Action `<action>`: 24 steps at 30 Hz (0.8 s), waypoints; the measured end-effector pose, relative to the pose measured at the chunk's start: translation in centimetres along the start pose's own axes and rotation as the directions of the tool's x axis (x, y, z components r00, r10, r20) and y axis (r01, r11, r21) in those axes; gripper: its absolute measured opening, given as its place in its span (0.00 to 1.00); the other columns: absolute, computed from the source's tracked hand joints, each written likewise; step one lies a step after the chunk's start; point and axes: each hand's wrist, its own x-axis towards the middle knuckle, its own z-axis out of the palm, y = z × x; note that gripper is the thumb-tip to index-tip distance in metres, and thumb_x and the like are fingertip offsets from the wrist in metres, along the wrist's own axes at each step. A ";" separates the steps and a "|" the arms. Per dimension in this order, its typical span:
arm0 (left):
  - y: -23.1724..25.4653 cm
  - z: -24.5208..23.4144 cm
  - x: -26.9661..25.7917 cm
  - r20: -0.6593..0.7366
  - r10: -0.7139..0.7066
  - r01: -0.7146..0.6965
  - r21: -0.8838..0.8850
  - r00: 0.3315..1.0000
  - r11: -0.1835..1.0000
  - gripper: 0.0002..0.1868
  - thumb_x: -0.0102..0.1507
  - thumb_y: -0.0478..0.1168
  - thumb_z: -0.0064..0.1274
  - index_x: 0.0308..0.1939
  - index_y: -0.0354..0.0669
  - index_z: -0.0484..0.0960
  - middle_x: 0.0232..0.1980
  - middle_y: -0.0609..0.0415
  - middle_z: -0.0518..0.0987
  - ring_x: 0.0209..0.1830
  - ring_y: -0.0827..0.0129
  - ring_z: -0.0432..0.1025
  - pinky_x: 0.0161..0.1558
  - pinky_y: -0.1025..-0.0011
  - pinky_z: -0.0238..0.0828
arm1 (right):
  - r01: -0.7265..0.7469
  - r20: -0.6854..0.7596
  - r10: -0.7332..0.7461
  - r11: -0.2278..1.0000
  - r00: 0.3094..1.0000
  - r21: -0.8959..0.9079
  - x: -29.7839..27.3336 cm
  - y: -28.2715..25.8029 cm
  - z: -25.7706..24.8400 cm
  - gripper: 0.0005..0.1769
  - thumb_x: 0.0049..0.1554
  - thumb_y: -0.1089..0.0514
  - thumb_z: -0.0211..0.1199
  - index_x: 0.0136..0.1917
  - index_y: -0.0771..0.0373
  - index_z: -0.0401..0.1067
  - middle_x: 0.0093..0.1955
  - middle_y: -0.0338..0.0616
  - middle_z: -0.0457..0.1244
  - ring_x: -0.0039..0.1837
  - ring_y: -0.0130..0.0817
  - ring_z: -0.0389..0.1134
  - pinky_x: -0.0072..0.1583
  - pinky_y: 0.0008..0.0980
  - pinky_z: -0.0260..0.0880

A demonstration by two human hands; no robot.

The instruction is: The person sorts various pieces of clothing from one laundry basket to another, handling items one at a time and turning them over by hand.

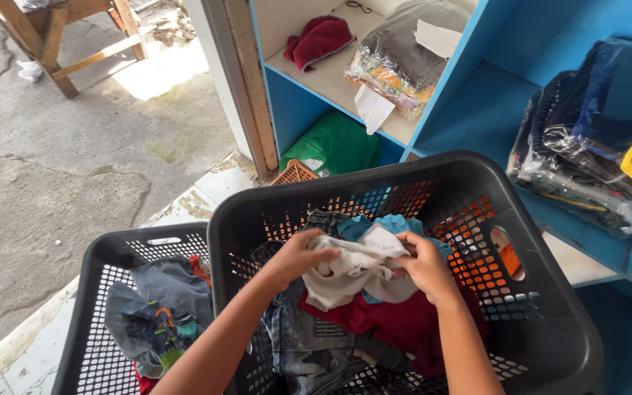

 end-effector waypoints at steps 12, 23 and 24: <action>1.4 0.7 -1.1 0.179 0.035 0.123 -0.794 0.983 0.595 0.19 0.66 0.45 0.50 0.60 0.43 0.76 0.55 0.53 0.80 0.55 0.63 0.75 0.58 0.61 0.71 | 0.299 -0.097 -0.373 0.851 0.923 -0.432 -1.5 0.0 1.9 0.23 0.46 0.62 0.73 0.56 0.62 0.73 0.51 0.42 0.69 0.54 0.39 0.71 0.56 0.37 0.71; 4.3 -1.8 -1.8 0.039 0.087 -0.017 -0.825 0.995 0.565 0.22 0.65 0.46 0.49 0.61 0.39 0.75 0.57 0.48 0.80 0.59 0.57 0.74 0.62 0.55 0.69 | 0.553 0.399 -0.390 0.479 0.830 -0.682 -14.3 -0.1 2.0 0.31 0.47 0.38 0.76 0.56 0.58 0.75 0.62 0.45 0.68 0.66 0.44 0.65 0.65 0.50 0.60; 4.3 -1.9 -1.6 0.032 0.074 -0.014 -0.828 0.997 0.561 0.23 0.66 0.46 0.49 0.61 0.38 0.75 0.58 0.47 0.80 0.59 0.57 0.74 0.63 0.55 0.69 | 0.564 0.399 -0.412 0.450 0.819 -0.693 -15.1 3.2 1.5 0.26 0.48 0.40 0.74 0.54 0.57 0.76 0.58 0.42 0.69 0.62 0.41 0.67 0.64 0.49 0.61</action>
